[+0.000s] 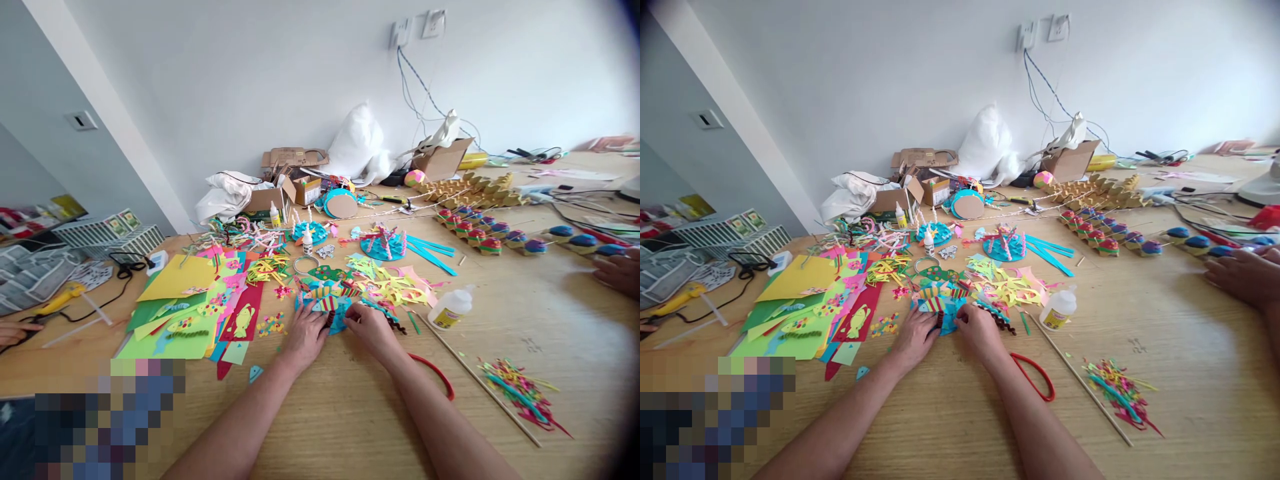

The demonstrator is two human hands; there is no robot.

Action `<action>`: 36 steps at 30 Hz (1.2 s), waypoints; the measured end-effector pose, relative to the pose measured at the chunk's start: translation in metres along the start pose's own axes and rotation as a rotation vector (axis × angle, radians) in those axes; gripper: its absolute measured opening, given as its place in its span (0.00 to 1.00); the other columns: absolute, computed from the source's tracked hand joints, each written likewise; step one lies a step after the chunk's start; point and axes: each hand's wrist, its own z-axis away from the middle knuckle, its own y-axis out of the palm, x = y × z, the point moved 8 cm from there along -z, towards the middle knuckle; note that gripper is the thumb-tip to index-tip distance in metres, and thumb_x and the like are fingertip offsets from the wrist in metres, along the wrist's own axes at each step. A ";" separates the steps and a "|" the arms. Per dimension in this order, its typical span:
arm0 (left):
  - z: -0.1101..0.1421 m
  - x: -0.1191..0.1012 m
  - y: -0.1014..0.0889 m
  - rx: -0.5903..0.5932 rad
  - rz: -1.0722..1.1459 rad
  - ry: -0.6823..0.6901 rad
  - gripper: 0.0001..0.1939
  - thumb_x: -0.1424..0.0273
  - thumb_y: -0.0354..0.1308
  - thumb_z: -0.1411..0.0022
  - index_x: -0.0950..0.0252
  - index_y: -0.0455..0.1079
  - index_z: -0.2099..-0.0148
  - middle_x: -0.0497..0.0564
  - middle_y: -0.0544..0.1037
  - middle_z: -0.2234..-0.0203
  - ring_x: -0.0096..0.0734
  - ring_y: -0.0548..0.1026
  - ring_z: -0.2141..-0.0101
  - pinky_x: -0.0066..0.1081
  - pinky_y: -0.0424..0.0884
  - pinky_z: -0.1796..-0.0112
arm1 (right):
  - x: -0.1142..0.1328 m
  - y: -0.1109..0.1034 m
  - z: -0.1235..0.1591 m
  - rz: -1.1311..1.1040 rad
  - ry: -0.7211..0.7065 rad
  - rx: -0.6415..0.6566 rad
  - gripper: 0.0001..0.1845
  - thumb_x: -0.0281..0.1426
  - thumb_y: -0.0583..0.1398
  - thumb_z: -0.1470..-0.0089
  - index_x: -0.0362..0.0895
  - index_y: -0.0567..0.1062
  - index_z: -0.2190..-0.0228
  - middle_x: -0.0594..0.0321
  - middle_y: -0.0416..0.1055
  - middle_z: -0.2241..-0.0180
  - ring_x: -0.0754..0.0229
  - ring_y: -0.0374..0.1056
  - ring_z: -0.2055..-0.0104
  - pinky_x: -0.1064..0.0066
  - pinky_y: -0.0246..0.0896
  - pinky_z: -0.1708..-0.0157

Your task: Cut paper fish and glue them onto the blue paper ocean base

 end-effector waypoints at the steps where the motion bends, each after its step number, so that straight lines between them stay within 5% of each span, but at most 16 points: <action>1: 0.000 0.000 0.000 0.002 0.000 0.001 0.14 0.74 0.53 0.41 0.61 0.66 0.52 0.51 0.73 0.57 0.40 0.66 0.51 0.47 0.53 0.46 | 0.001 0.000 0.000 -0.002 -0.007 -0.001 0.06 0.29 0.56 0.57 0.43 0.73 0.75 0.61 0.73 0.75 0.62 0.65 0.74 0.74 0.54 0.73; 36: 0.001 -0.001 -0.002 0.016 0.002 -0.009 0.13 0.74 0.52 0.40 0.63 0.67 0.53 0.52 0.73 0.56 0.40 0.65 0.50 0.47 0.54 0.46 | 0.034 0.000 0.010 -0.142 -0.162 -0.021 0.10 0.28 0.56 0.57 0.43 0.76 0.71 0.61 0.74 0.74 0.61 0.67 0.72 0.72 0.58 0.71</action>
